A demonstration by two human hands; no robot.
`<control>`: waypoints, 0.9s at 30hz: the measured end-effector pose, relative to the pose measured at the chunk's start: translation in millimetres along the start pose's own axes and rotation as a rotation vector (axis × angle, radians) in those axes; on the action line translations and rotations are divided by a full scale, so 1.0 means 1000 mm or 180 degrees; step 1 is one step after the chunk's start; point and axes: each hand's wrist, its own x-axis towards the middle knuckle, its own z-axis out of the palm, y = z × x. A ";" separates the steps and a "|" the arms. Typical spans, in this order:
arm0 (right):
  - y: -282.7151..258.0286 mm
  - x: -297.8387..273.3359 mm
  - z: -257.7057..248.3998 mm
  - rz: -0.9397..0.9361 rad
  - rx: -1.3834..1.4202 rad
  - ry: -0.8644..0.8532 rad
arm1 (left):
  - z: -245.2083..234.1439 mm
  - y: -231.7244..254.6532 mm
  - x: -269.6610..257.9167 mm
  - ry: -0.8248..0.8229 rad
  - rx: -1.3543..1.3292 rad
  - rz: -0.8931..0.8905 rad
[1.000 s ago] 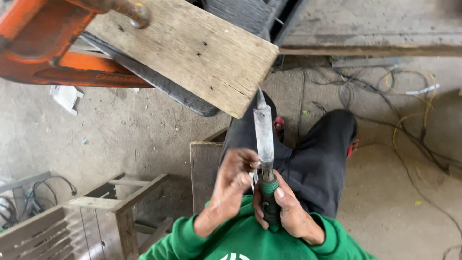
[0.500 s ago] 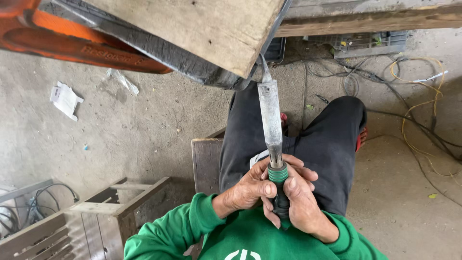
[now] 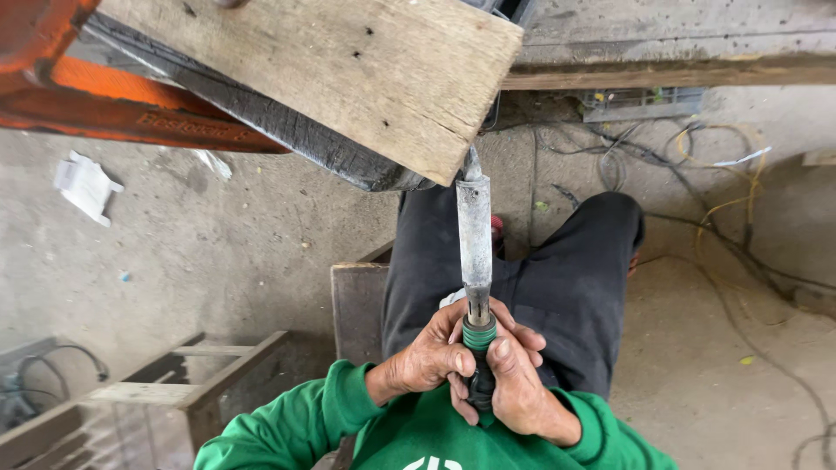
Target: The person uses a soldering iron to fuse cracks in a black plastic crate while using a wooden block for support.
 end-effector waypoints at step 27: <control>-0.015 -0.003 -0.014 0.0017 0.0126 -0.0284 | -0.020 -0.023 0.003 0.0195 0.0093 0.0237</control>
